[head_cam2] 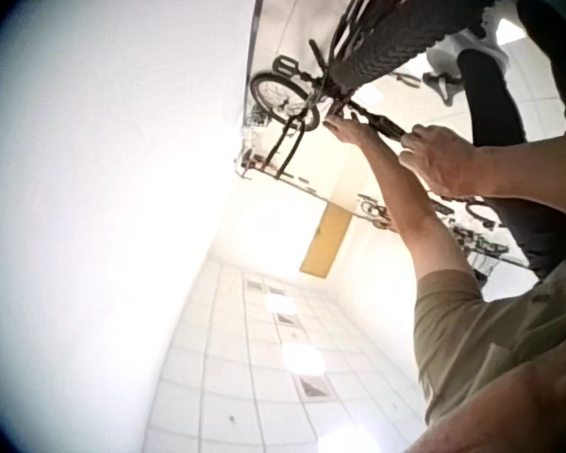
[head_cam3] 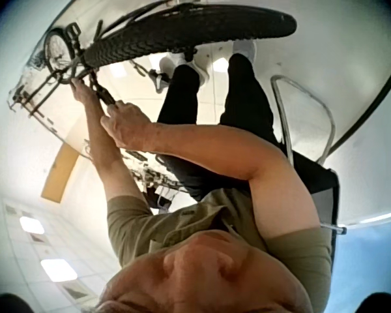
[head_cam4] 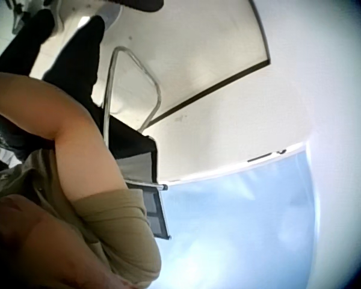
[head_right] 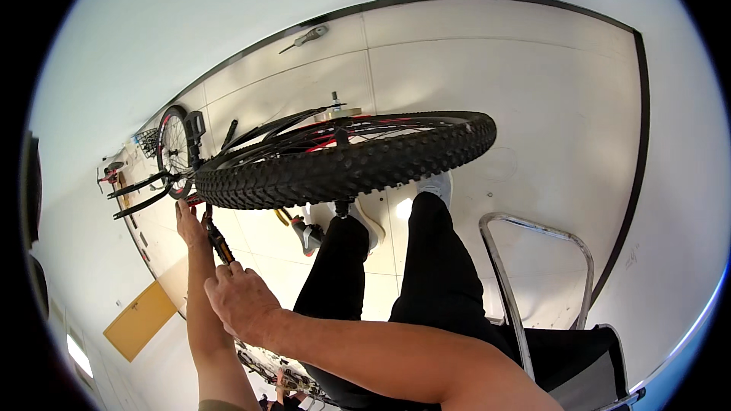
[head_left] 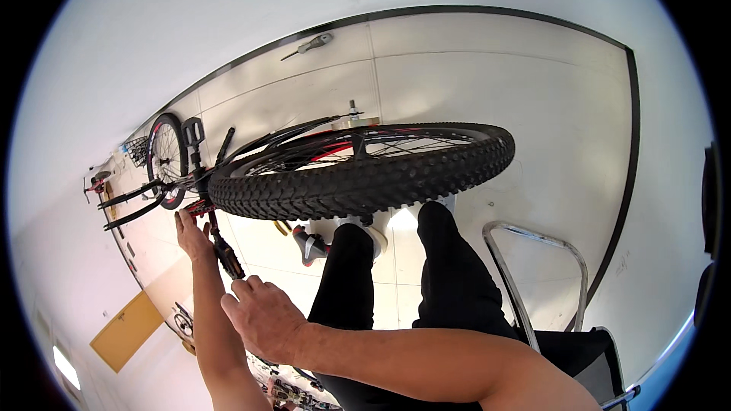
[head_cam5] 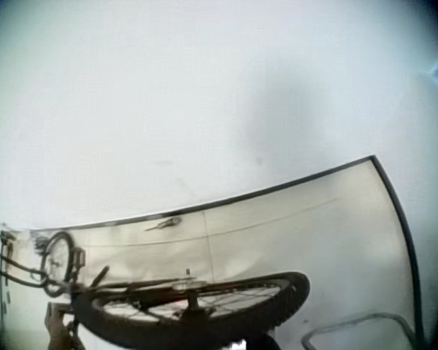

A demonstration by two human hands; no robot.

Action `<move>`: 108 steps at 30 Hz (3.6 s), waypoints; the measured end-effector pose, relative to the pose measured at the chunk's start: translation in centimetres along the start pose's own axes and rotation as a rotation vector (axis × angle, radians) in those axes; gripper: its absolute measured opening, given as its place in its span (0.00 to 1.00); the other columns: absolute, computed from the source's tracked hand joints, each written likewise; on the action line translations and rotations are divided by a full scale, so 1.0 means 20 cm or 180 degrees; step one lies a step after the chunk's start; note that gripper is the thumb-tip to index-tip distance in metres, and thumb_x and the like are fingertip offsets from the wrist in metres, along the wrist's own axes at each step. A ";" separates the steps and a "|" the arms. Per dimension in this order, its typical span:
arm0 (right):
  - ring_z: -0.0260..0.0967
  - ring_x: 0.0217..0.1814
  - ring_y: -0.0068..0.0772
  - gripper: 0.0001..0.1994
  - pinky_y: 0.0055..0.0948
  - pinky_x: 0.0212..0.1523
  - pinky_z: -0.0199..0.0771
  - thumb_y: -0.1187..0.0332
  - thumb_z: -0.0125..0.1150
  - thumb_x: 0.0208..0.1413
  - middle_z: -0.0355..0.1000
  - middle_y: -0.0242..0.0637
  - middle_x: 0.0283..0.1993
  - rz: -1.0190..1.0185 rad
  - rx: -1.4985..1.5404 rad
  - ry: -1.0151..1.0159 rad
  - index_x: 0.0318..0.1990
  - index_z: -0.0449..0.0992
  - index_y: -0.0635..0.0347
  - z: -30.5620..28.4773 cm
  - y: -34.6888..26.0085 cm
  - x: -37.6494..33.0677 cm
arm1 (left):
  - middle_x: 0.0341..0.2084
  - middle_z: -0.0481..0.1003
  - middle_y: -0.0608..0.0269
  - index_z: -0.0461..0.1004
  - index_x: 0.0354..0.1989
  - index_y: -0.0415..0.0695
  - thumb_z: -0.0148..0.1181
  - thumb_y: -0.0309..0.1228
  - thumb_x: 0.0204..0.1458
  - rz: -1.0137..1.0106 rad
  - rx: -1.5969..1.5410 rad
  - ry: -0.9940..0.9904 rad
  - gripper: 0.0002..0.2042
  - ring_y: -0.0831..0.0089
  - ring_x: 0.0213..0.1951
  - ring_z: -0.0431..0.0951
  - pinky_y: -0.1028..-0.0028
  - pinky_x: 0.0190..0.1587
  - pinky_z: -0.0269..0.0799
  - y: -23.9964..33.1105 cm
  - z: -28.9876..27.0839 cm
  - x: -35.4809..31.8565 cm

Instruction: The person installs the rear wheel onto a bicycle frame, aligns the cassette, and threads the chain through the derailleur. The person repeatedly removes and reattaches the wheel to adjust chain tension and alignment, then rotates the pedals to test chain movement.

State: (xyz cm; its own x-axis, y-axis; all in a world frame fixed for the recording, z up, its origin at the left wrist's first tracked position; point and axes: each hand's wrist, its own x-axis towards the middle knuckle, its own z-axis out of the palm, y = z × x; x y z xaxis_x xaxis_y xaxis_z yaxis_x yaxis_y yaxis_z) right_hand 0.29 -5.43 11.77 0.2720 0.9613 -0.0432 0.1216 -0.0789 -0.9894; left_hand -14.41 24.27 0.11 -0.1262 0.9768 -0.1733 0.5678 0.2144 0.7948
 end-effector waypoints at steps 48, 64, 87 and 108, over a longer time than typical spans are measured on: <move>0.73 0.48 0.47 0.14 0.39 0.48 0.78 0.77 0.63 0.51 0.72 0.44 0.45 0.0102 0.0457 0.0374 0.47 0.74 0.66 0.04 0.05 0.16 | 0.49 0.81 0.61 0.79 0.52 0.49 0.53 0.46 0.66 -0.1297 -0.3683 -0.1108 0.17 0.58 0.54 0.79 0.51 0.64 0.71 -0.52 0.40 0.02; 0.72 0.49 0.49 0.15 0.41 0.49 0.77 0.78 0.63 0.52 0.71 0.45 0.46 0.0243 0.0452 0.0279 0.48 0.72 0.65 0.11 0.08 0.13 | 0.52 0.81 0.54 0.79 0.53 0.47 0.53 0.45 0.67 -0.1647 -0.3847 -0.1215 0.17 0.55 0.56 0.79 0.51 0.65 0.72 -0.49 0.39 -0.01; 0.70 0.54 0.45 0.13 0.38 0.50 0.78 0.75 0.64 0.50 0.69 0.44 0.45 0.0317 0.0465 0.0215 0.44 0.72 0.64 0.05 0.05 0.06 | 0.62 0.74 0.47 0.69 0.68 0.42 0.35 0.50 0.71 -0.1279 -0.3873 -0.2636 0.29 0.46 0.62 0.75 0.44 0.68 0.68 -0.50 0.52 -0.27; 0.71 0.46 0.42 0.13 0.36 0.51 0.73 0.74 0.63 0.47 0.71 0.43 0.42 0.0175 0.0173 0.0393 0.42 0.73 0.63 -0.01 0.03 0.02 | 0.56 0.79 0.58 0.75 0.60 0.45 0.51 0.43 0.70 -0.1227 -0.2702 -0.2661 0.19 0.59 0.56 0.79 0.56 0.63 0.74 -0.44 0.70 -0.77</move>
State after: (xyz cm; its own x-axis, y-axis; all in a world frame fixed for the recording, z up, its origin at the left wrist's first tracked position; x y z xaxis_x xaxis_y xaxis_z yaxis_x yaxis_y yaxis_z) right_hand 0.66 -5.09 11.27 0.3926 0.9159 -0.0834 0.0523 -0.1128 -0.9922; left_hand -6.02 7.44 -12.31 0.5635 0.6195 -0.5465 -0.1333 0.7211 0.6799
